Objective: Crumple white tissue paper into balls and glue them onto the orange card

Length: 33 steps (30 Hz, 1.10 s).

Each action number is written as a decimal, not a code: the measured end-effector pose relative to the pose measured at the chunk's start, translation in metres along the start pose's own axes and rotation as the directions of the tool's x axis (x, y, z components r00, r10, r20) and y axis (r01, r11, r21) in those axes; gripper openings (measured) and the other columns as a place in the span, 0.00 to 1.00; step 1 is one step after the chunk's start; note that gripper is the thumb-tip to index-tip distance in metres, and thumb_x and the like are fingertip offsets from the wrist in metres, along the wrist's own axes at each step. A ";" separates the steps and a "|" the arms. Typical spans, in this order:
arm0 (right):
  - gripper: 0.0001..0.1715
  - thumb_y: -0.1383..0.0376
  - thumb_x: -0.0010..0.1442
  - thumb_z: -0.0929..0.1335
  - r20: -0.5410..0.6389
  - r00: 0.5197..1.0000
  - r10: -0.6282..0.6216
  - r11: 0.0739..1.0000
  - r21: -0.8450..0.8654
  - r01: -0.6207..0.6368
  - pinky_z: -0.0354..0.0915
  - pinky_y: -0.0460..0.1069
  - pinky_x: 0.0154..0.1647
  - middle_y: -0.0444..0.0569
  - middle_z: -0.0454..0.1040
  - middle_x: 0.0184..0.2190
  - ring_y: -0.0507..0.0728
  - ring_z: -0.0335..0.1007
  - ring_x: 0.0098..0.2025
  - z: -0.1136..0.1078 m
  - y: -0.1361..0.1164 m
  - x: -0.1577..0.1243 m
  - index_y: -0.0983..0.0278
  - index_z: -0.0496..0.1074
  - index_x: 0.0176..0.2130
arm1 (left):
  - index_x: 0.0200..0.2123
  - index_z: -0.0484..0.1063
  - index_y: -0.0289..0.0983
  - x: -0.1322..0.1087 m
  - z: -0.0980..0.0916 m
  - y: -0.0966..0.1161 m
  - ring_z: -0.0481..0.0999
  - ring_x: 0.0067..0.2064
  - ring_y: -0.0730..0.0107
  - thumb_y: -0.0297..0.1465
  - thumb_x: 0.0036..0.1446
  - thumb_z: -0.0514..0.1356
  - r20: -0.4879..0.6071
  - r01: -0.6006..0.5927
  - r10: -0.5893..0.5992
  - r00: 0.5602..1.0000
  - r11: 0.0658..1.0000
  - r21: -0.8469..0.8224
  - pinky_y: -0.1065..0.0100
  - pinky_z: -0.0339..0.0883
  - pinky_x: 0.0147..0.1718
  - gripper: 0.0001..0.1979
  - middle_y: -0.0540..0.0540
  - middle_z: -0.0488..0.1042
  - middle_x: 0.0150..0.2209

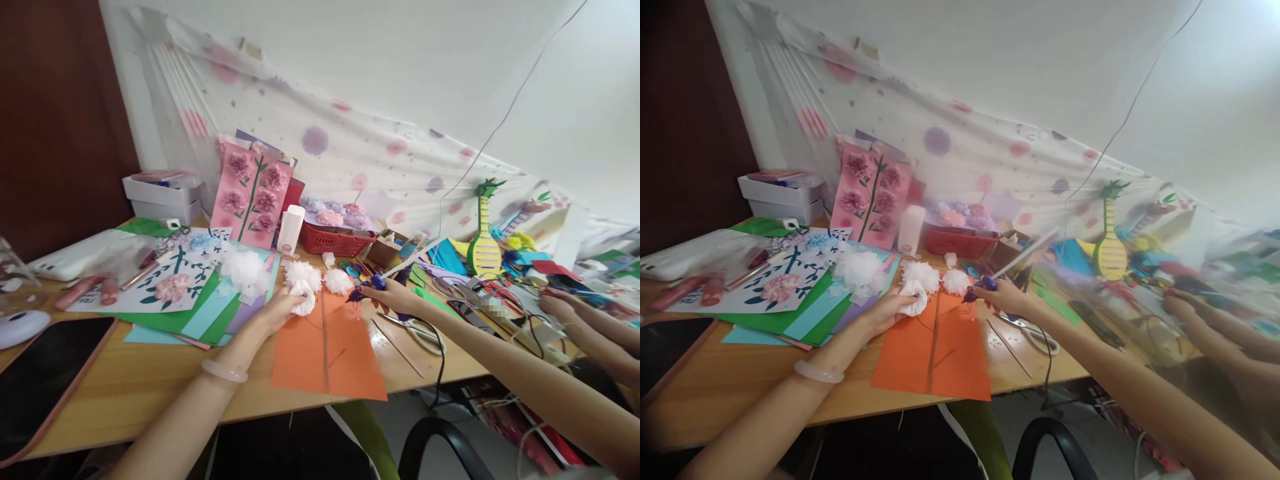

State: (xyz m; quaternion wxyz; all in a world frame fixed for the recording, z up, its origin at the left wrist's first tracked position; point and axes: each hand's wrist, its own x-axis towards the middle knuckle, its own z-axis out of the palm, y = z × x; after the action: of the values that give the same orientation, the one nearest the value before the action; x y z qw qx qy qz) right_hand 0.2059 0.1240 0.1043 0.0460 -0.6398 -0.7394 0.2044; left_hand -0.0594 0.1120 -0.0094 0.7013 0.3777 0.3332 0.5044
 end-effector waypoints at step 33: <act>0.38 0.32 0.56 0.64 0.025 1.000 0.000 0.995 0.103 -0.003 0.64 0.46 0.25 0.49 0.77 0.21 0.54 0.71 0.23 0.005 0.011 -0.003 0.63 0.74 0.26 | 0.35 0.77 0.35 -0.015 0.004 0.020 0.79 0.37 0.67 0.22 0.43 0.69 -0.060 0.044 -0.042 0.997 0.998 0.040 0.70 0.69 0.39 0.13 0.45 0.80 0.35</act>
State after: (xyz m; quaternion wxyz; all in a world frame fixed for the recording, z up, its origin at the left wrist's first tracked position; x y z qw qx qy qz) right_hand 0.2149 0.1212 0.0959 0.0695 -0.6344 -0.7280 0.2504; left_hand -0.0695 0.1012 0.0113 0.6939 0.3697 0.3723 0.4931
